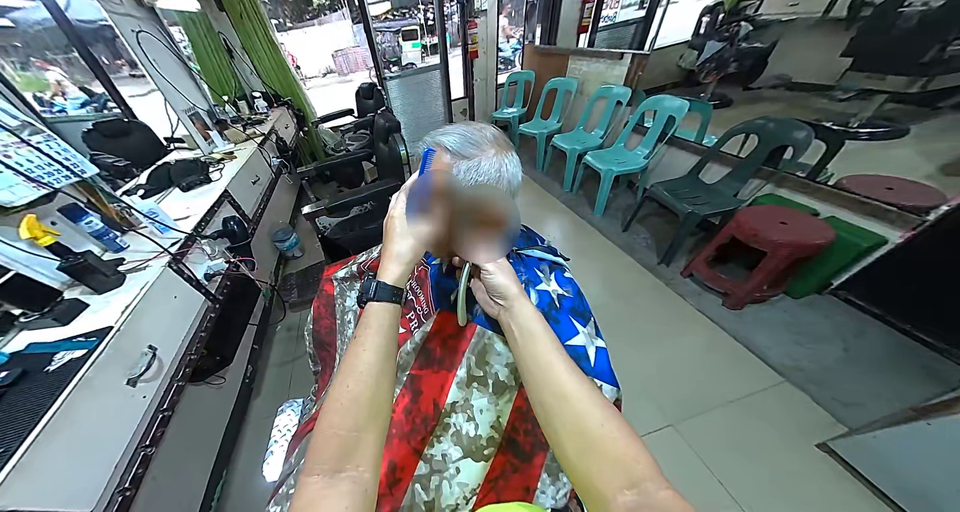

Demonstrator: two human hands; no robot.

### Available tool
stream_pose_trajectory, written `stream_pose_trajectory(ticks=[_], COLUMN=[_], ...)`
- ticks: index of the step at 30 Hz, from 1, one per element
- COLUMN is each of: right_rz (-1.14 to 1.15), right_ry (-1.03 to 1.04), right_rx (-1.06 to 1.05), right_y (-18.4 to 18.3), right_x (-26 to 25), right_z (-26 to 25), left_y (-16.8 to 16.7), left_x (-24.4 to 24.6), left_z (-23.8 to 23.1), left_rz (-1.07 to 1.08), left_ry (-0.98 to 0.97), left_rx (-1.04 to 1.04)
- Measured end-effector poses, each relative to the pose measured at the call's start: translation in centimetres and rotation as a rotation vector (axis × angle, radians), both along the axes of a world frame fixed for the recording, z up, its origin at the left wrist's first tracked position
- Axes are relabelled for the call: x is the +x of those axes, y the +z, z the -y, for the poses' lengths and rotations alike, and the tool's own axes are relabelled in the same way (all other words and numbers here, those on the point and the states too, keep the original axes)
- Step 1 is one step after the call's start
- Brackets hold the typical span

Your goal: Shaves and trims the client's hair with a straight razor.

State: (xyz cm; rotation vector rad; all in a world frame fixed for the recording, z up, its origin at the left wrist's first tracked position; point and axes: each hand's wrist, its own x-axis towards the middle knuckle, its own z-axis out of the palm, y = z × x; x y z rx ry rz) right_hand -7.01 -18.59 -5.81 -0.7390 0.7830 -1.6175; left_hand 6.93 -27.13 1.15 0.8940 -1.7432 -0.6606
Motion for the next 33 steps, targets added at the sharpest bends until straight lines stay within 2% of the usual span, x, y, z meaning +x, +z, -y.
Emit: stream_pose_trajectory(ticks=[13, 21, 26, 33], right_rz=[-0.011, -0.080, -0.068, -0.061], right_ry=[-0.005, 0.054, 0.047, 0.055], right_rx=[0.016, -0.003, 0.010, -0.008], right_y=[0.5, 0.2, 0.3, 0.1], right_x=[0.4, 0.3, 0.4, 0.3], right_z=[0.1, -0.4, -0.6, -0.3], left_y=[0.5, 0.0, 0.4, 0.0], left_x=[0.7, 0.0, 0.5, -0.1], left_z=[-2.2, 0.1, -2.3, 0.1], left_rz=[0.045, 0.011, 0.039, 0.006], left_ry=[0.018, -0.006, -0.019, -0.006], left_rx=[0.034, 0.014, 0.014, 0.010])
